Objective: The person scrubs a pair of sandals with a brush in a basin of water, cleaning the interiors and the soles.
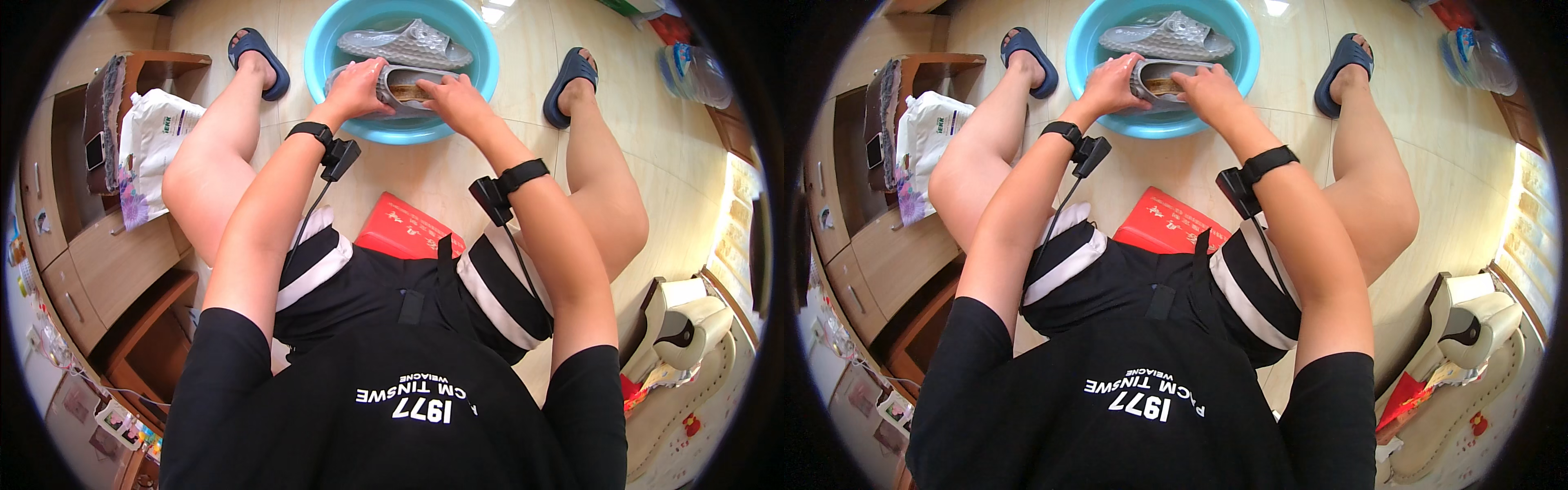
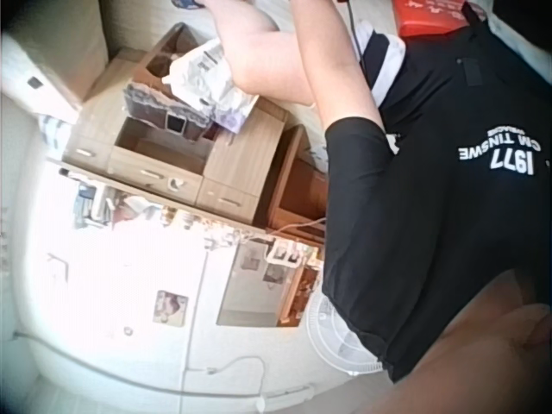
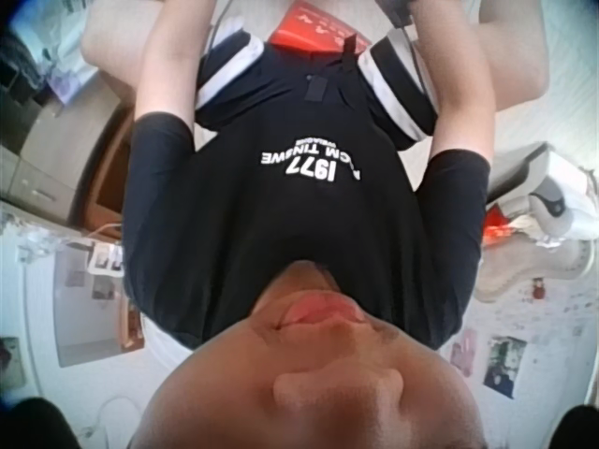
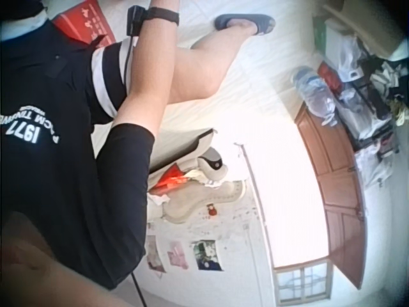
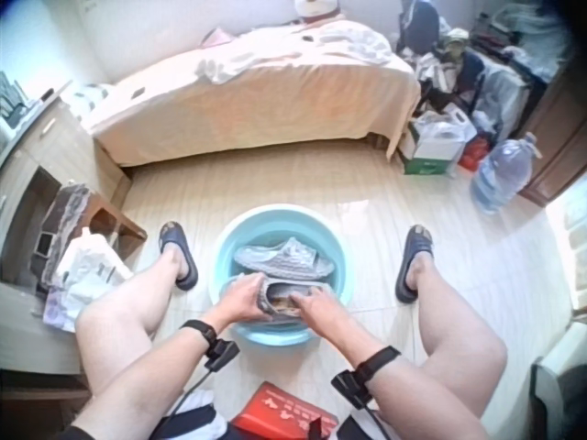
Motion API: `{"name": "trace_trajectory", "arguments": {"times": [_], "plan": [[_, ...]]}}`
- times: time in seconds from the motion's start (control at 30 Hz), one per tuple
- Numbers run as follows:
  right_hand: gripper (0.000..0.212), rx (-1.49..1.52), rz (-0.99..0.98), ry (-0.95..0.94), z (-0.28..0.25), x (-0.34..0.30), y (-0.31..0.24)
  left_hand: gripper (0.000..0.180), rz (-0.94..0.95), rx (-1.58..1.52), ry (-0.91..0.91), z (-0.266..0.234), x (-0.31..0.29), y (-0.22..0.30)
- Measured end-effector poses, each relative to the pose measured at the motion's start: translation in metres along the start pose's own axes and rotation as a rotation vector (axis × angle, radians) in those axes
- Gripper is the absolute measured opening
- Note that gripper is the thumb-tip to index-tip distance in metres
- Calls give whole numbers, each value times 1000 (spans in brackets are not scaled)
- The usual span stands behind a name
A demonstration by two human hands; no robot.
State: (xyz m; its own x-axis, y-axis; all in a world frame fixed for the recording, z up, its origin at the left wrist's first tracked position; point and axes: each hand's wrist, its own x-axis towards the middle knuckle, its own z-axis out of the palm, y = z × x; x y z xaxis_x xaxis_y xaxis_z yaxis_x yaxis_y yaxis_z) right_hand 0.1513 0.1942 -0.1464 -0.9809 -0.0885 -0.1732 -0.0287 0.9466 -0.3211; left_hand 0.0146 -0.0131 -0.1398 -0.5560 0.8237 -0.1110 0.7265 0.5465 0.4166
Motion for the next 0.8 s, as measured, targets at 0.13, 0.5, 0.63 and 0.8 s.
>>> {"name": "trace_trajectory", "arguments": {"times": [0.13,0.5,0.63,0.8], "plan": [[45,37,-1,15,-9,6,-13,81,-4,-6,21,2,-6,-5],[48,45,164,-105,-42,-47,28,85,2,2,-6,1,-4,-5],[47,10,193,-90,-49,-64,48,88,3,6,-5,1,-3,-5],[44,-30,210,-88,-60,-72,71,90,-5,6,-1,3,-3,-8]]}}
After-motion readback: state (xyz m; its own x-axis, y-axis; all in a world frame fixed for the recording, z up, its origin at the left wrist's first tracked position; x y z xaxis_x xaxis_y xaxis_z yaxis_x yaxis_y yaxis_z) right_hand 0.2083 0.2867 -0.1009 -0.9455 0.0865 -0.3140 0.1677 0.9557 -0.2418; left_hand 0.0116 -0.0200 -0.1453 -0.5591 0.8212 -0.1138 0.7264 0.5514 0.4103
